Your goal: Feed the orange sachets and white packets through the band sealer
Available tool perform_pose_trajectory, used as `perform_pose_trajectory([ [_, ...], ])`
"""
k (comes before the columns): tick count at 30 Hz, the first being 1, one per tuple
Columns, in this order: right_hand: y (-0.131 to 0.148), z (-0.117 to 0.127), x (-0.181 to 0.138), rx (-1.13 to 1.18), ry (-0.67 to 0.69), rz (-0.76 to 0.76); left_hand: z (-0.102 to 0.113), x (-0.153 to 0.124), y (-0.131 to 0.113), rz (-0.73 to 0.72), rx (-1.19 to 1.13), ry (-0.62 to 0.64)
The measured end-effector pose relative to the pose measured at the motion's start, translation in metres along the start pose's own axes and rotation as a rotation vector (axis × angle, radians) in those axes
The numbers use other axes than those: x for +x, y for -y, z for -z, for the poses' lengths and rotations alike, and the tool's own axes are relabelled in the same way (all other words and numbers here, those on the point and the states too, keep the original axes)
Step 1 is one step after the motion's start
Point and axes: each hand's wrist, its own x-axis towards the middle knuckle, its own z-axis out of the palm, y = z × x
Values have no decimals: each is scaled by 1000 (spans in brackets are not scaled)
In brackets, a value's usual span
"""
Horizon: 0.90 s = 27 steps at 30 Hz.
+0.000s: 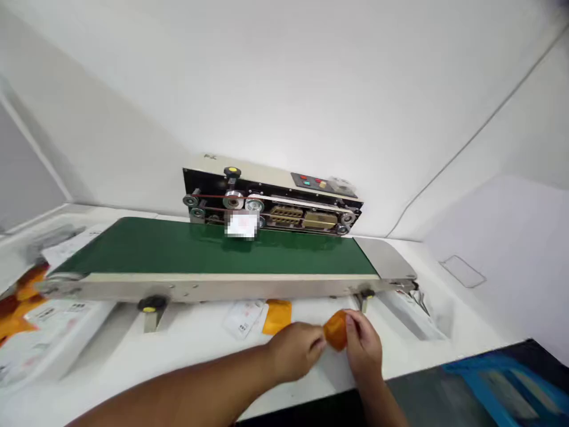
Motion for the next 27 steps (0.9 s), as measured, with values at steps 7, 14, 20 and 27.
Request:
perform_pose_trajectory([
  [7, -2, -3, -9, 124, 239, 8, 6, 3, -3, 108, -269, -98],
  [14, -3, -11, -12, 466, 221, -287, 3, 2, -3, 111, -209, -146],
  [20, -3, -11, -5, 523, 439, -402, 7, 7, -3, 204, -309, -289],
  [27, -1, -5, 7, 752, 684, -569, 9, 3, -6, 135, -289, -116],
])
